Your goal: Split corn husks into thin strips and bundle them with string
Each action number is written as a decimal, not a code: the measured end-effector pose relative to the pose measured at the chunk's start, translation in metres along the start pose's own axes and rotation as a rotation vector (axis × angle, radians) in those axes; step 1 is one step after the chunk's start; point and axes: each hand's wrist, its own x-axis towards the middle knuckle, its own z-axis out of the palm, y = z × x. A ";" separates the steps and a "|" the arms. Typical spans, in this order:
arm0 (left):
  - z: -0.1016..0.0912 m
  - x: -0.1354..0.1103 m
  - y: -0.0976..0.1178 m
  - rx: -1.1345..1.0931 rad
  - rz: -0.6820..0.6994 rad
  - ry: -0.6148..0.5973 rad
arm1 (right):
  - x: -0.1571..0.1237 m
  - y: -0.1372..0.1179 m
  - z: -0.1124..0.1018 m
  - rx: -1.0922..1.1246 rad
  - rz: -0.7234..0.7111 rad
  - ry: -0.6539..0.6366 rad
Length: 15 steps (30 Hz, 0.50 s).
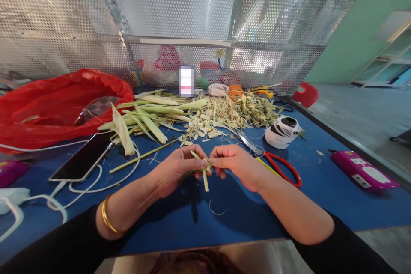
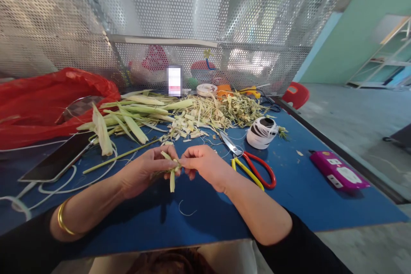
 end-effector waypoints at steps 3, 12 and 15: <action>0.001 -0.001 -0.001 0.064 0.017 0.049 | 0.001 0.000 0.001 0.098 0.065 0.023; 0.002 0.000 -0.002 -0.059 -0.092 0.172 | 0.002 0.005 0.004 -0.225 -0.196 0.108; 0.002 -0.001 0.001 -0.174 -0.120 0.178 | -0.001 0.003 0.002 -0.482 -0.484 0.159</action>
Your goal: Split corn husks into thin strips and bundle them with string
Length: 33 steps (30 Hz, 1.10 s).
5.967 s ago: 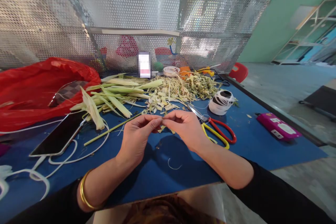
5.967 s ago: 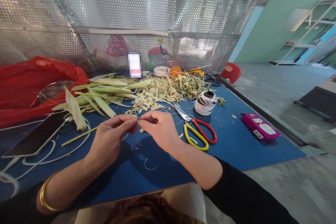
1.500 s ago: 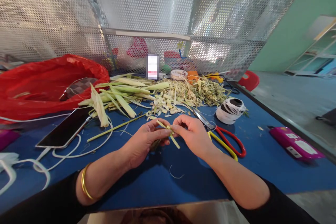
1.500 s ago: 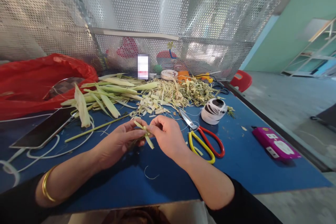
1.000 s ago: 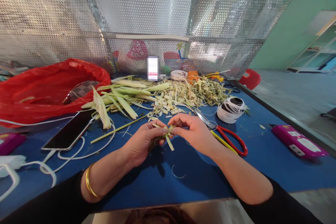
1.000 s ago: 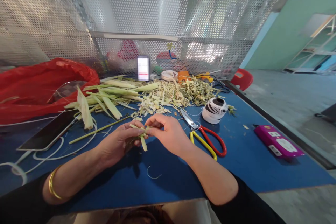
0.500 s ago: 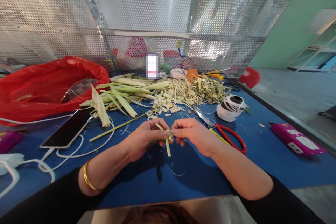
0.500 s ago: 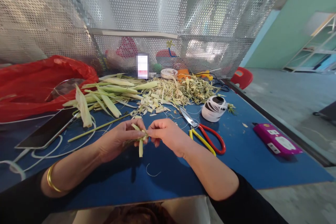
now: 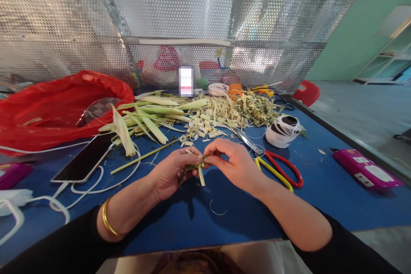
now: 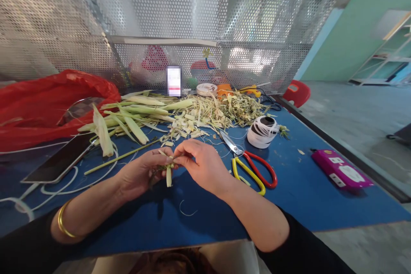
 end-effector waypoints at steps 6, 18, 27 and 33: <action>-0.002 -0.005 0.006 -0.093 -0.064 -0.024 | -0.001 0.002 -0.008 -0.279 -0.294 -0.019; -0.002 -0.004 0.002 0.496 0.311 -0.023 | -0.001 0.001 -0.001 0.096 0.286 -0.077; 0.005 -0.005 -0.003 0.585 0.289 0.118 | 0.001 0.003 0.007 0.380 0.480 0.032; 0.003 -0.004 0.000 0.414 0.116 0.091 | 0.001 -0.004 0.008 0.283 0.386 0.101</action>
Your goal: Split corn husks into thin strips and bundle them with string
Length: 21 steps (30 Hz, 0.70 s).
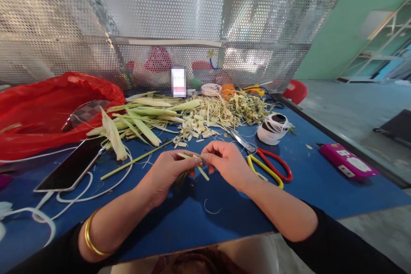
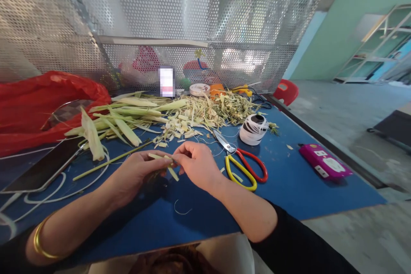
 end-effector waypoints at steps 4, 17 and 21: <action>0.000 -0.001 0.000 -0.050 -0.028 -0.032 | -0.001 0.001 0.001 0.006 -0.072 0.001; 0.004 -0.003 -0.002 0.060 0.147 0.078 | -0.001 0.003 -0.001 -0.040 0.017 0.000; 0.004 -0.003 -0.002 0.000 0.130 0.055 | 0.003 0.001 -0.008 -0.087 -0.034 -0.073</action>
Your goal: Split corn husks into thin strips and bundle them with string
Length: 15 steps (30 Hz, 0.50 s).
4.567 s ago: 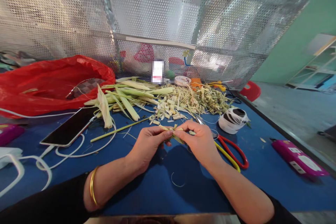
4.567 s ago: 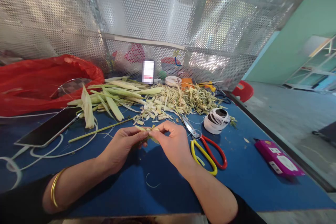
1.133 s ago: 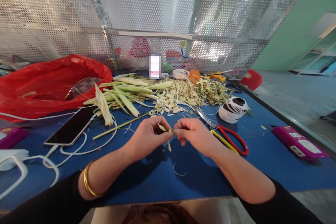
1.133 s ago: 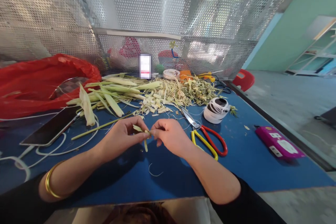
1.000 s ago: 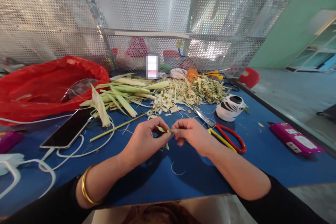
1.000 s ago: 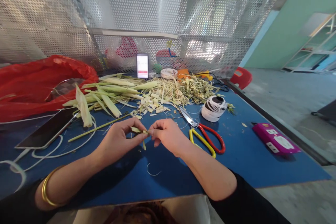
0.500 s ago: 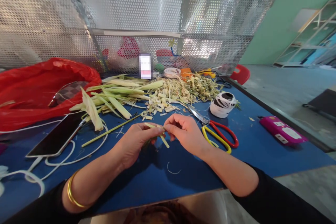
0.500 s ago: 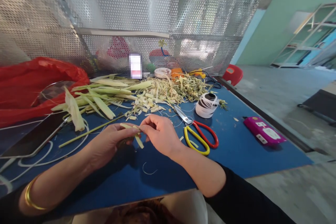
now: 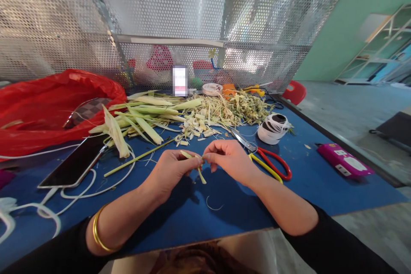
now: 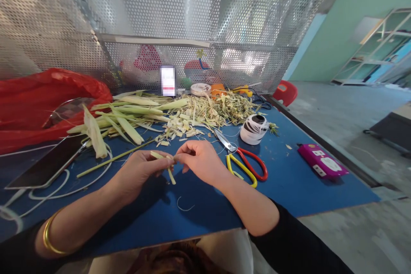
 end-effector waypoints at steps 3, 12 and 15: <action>-0.002 0.002 -0.001 -0.057 -0.051 0.028 | 0.002 0.000 -0.018 -0.128 -0.063 0.061; -0.006 0.005 -0.006 -0.212 -0.171 0.064 | -0.007 0.019 -0.070 -0.826 -0.127 -0.062; -0.006 0.004 -0.007 -0.255 -0.167 0.048 | -0.007 0.025 -0.072 -0.998 -0.111 -0.064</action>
